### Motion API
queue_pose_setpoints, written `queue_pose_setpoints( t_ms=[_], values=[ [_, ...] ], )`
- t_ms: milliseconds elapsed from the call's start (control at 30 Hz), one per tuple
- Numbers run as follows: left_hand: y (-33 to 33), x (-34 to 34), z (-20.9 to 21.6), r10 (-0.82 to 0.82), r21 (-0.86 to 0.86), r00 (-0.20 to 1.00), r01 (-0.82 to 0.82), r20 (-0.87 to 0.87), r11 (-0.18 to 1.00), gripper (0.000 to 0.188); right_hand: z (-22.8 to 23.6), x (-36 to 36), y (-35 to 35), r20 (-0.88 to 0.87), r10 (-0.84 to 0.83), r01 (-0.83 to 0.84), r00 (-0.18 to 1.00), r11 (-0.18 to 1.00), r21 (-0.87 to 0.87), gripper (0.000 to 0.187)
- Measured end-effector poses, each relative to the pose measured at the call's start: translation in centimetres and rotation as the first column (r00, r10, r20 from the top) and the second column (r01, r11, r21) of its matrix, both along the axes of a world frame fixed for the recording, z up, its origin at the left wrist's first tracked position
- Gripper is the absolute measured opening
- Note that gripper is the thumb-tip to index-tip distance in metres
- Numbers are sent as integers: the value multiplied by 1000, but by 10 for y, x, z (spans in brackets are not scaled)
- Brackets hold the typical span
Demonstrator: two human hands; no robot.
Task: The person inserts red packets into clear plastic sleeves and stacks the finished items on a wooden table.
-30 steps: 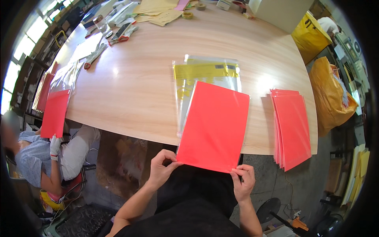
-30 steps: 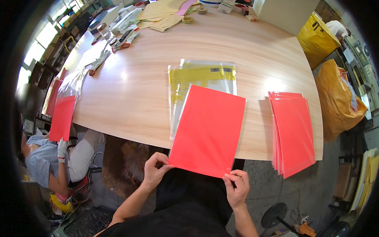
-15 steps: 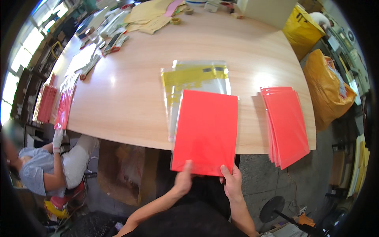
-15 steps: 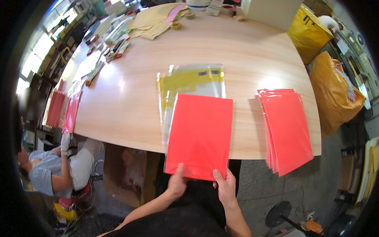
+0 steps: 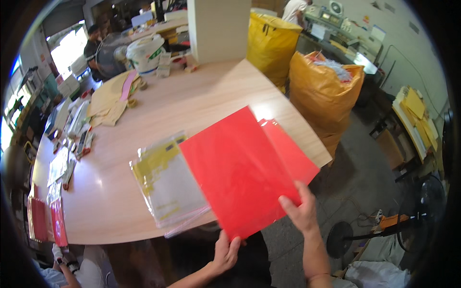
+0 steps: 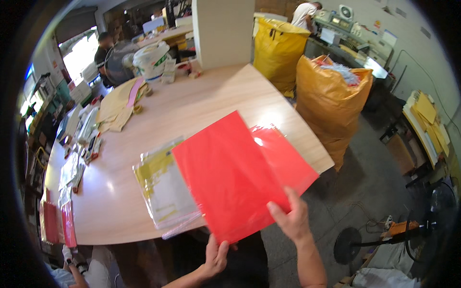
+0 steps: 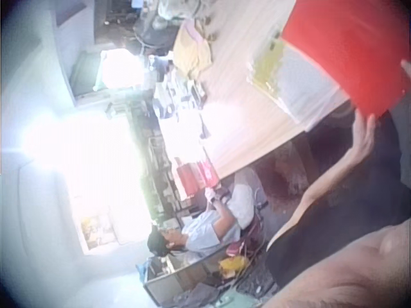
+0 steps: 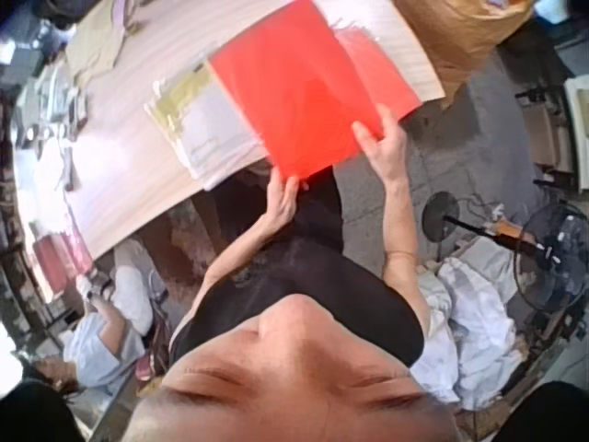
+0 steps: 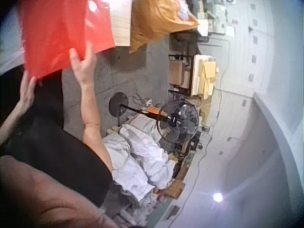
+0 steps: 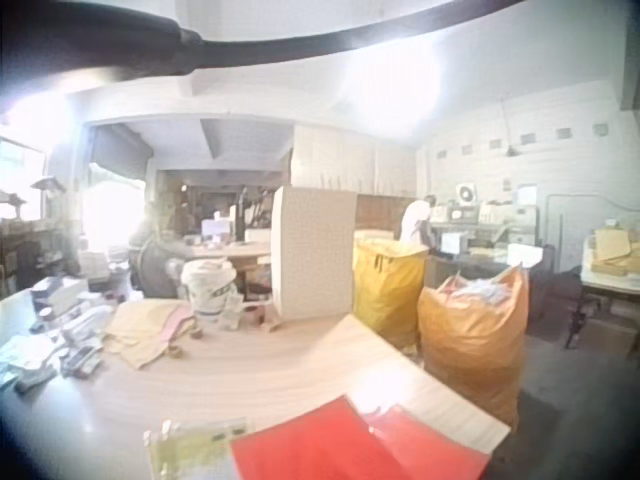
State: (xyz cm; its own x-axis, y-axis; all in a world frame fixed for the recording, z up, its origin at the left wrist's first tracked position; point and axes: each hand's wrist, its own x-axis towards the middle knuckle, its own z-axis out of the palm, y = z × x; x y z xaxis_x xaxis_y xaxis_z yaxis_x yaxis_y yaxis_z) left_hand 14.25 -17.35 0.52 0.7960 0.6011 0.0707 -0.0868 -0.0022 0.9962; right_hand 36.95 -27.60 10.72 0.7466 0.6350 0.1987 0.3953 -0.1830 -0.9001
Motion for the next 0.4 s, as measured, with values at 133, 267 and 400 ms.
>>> queue_pose_setpoints(
  t_ms=[133, 267, 400],
  values=[
    [0, 112, 15, -210, 36, 972, 215, -105, 976, 26, -13, 109, -11, 437, -102, 144, 894, 987, -65, 55],
    [-7, 145, 11, -304, 157, 895, 368, -326, 916, 35, -106, 181, -22, 638, -97, 288, 764, 936, -203, 57],
    [2, 116, -17, -268, -18, 926, 273, -265, 962, 32, -114, 175, -15, 562, -113, 281, 820, 933, -223, 60]
  ],
)
